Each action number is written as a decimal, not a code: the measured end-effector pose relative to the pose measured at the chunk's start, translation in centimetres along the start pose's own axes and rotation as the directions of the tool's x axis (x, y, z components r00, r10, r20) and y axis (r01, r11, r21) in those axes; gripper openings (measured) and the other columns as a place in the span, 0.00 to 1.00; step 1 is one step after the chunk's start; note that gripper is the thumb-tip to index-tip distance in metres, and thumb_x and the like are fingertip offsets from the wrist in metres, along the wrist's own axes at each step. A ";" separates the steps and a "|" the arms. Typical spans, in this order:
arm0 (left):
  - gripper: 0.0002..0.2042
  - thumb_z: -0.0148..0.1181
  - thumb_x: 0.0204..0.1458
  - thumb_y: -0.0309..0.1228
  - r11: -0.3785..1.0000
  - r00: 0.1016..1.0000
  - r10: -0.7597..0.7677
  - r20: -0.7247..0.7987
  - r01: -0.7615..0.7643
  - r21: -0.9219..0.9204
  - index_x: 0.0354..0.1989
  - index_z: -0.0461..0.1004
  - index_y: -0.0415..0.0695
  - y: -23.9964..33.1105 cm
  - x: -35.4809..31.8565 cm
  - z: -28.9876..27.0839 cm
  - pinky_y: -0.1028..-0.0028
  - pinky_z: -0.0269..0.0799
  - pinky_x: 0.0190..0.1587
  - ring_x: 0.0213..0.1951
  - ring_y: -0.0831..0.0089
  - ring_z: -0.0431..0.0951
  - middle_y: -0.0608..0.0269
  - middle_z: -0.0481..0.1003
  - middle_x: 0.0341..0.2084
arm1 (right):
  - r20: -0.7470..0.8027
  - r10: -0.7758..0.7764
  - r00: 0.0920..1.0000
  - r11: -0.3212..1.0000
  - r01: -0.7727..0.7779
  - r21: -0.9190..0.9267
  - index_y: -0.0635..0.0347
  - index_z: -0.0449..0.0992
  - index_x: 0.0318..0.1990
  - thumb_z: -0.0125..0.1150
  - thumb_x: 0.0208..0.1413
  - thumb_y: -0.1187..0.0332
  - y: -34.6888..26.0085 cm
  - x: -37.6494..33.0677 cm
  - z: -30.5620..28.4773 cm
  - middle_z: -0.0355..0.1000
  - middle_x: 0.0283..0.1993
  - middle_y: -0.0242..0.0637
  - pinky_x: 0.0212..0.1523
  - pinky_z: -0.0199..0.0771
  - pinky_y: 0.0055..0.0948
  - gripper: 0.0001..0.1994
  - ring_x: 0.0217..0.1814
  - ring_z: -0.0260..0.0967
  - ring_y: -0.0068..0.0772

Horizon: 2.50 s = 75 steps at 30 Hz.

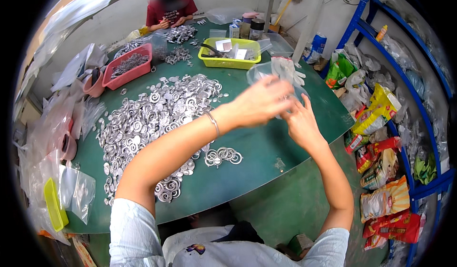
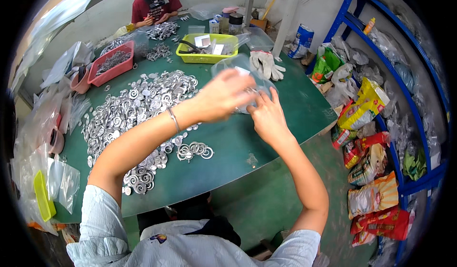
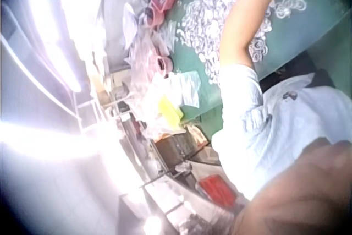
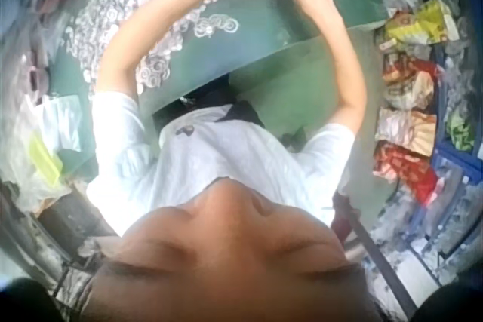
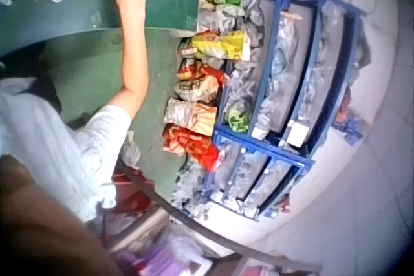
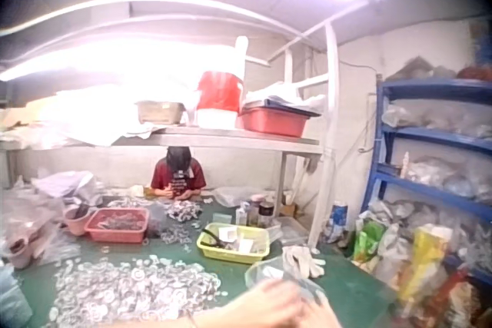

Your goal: The person sorts through a large pile of metallic decorative items on a workstation, picking out individual pieces and placing them into clear plastic bags.

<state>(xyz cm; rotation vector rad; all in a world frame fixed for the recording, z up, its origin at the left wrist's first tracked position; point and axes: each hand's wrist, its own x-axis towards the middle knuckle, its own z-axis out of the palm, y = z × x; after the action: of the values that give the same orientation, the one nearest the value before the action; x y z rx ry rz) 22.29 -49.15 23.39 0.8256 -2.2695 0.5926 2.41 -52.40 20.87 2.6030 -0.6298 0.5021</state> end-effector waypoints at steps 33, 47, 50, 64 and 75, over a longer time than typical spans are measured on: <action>0.22 0.61 0.47 0.26 0.663 0.679 -0.724 0.120 0.734 -0.149 0.52 0.65 0.41 6.1 -18.3 -8.4 0.60 0.61 0.57 0.55 0.52 0.65 0.48 0.66 0.51 | -0.190 0.123 0.974 0.600 0.079 0.796 0.68 0.67 0.51 0.52 0.49 0.82 -14.6 5.9 1.1 0.66 0.51 0.53 0.53 0.65 0.39 0.19 0.53 0.65 0.54; 0.29 0.66 0.43 0.41 0.224 0.240 -0.971 -0.003 0.909 0.352 0.56 0.67 0.48 -2.0 -34.4 -13.5 0.44 0.50 0.60 0.60 0.46 0.56 0.52 0.62 0.57 | 0.155 0.060 0.986 0.846 -0.133 0.516 0.57 0.69 0.55 0.60 0.51 0.55 -22.5 19.1 16.8 0.57 0.64 0.45 0.58 0.51 0.65 0.25 0.68 0.45 0.58; 0.29 0.67 0.41 0.38 0.310 0.316 -0.947 0.063 0.840 0.445 0.55 0.68 0.49 -0.2 -34.6 -14.7 0.48 0.52 0.61 0.60 0.46 0.57 0.53 0.63 0.56 | 0.192 -0.051 0.980 0.848 -0.058 0.527 0.58 0.70 0.53 0.59 0.53 0.58 -24.0 16.9 15.0 0.60 0.62 0.45 0.58 0.49 0.64 0.22 0.67 0.48 0.56; 0.09 0.58 0.48 0.28 0.454 0.445 -0.881 0.161 0.699 0.552 0.36 0.73 0.38 -5.5 -29.4 -10.0 0.49 0.53 0.58 0.50 0.61 0.67 0.57 0.70 0.41 | -0.057 0.135 0.989 0.836 -0.083 0.542 0.63 0.76 0.36 0.59 0.49 0.73 -19.0 25.7 21.2 0.74 0.40 0.43 0.48 0.63 0.40 0.07 0.44 0.68 0.48; 0.03 0.52 0.54 0.22 -0.179 -0.286 -0.956 0.064 0.395 -0.901 0.32 0.72 0.39 -5.9 -29.7 -10.8 0.76 0.70 0.27 0.26 0.77 0.73 0.66 0.72 0.25 | 0.436 0.012 0.900 0.448 -0.395 0.802 0.63 0.75 0.40 0.51 0.50 0.77 -20.2 23.6 15.1 0.72 0.29 0.38 0.37 0.70 0.27 0.10 0.33 0.69 0.28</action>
<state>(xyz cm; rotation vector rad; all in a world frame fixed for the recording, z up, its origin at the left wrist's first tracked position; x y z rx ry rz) 48.50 -35.12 11.25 1.1827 -0.3296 -0.5954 35.78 -51.31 12.12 3.7267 -1.0447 0.4838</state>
